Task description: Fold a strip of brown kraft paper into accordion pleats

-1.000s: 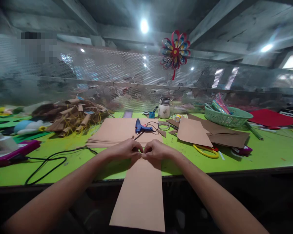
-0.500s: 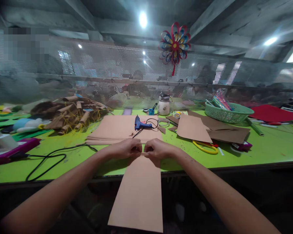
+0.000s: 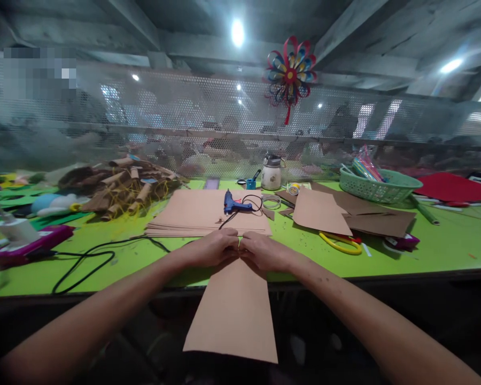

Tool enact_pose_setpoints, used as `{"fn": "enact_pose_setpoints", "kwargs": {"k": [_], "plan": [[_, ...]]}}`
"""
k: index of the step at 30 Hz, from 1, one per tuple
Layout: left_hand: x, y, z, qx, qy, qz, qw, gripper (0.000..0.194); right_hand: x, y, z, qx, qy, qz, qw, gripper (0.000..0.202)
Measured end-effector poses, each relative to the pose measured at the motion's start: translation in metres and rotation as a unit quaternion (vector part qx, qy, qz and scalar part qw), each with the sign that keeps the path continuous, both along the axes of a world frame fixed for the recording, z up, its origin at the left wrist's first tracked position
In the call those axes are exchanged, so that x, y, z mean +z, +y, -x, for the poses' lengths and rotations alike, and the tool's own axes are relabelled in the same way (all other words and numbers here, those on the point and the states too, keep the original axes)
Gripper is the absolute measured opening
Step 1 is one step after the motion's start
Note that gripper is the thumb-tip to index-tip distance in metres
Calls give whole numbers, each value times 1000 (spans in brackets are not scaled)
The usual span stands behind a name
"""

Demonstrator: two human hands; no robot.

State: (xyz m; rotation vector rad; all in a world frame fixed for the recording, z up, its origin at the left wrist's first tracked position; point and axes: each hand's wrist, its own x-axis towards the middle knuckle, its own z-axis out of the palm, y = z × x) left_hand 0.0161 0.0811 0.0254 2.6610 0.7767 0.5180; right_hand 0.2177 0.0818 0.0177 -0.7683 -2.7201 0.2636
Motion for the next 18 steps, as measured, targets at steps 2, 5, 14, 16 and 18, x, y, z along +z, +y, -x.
{"fn": "enact_pose_setpoints", "kwargs": {"k": [2,5,14,16,18], "plan": [[0,0,0,-4,20,-37,999,15,5,0,-2,8,-22,5,1000,13],[0,-1,-1,10,51,-75,996,14,12,0,-4,4,-50,11,999,11],[-6,-2,1,59,35,-44,997,14,8,2,-8,-4,-52,15,999,11],[-11,0,2,59,22,-40,997,13,7,1,-10,-7,-55,7,998,11],[-15,1,3,47,8,-53,997,11,8,0,-12,-9,-55,9,998,11]]}}
